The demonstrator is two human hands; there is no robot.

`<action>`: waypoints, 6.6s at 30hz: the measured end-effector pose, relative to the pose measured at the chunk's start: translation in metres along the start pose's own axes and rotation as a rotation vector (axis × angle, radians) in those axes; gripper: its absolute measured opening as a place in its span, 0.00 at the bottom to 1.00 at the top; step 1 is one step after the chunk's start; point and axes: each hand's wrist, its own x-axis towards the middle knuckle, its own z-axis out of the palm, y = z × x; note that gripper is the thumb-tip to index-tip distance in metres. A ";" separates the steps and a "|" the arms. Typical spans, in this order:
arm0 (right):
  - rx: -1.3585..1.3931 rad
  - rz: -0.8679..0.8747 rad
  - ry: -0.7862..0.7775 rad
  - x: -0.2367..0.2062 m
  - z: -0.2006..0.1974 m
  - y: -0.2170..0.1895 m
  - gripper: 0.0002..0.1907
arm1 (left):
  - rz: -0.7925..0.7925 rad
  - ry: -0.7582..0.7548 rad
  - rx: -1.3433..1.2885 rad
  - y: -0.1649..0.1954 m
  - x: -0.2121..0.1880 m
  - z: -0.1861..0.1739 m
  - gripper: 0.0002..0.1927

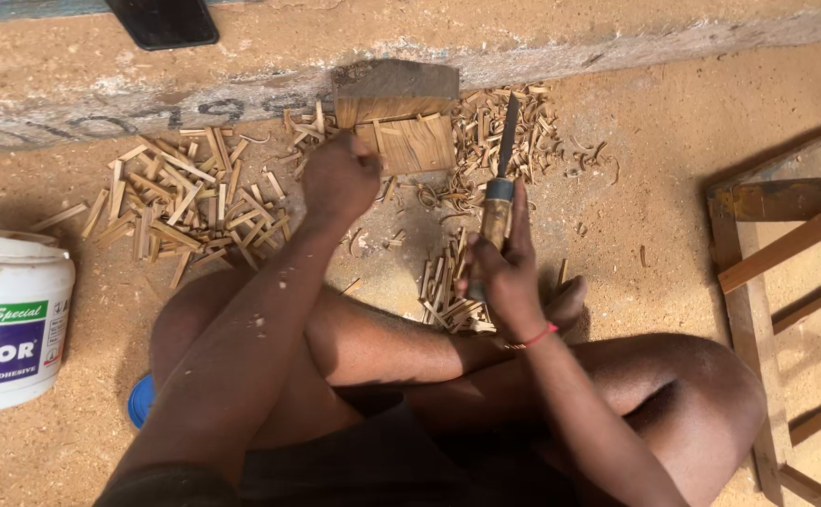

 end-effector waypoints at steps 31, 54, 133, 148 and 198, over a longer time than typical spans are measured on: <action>-0.983 0.106 -0.304 -0.011 0.043 0.059 0.50 | 0.494 -0.267 0.412 -0.008 -0.037 0.005 0.22; -0.309 -0.007 0.014 0.014 0.031 0.043 0.51 | 0.354 -0.078 0.242 -0.011 -0.035 -0.016 0.31; -1.098 0.163 -0.268 -0.007 0.061 0.076 0.50 | 0.687 -0.358 0.616 -0.016 -0.081 -0.007 0.35; -0.942 0.043 -0.198 0.033 0.069 0.084 0.47 | 0.476 -0.515 0.855 0.026 -0.064 -0.020 0.55; -0.753 -0.214 -0.166 0.038 0.075 0.083 0.54 | 0.386 -0.305 0.494 0.011 -0.058 -0.004 0.51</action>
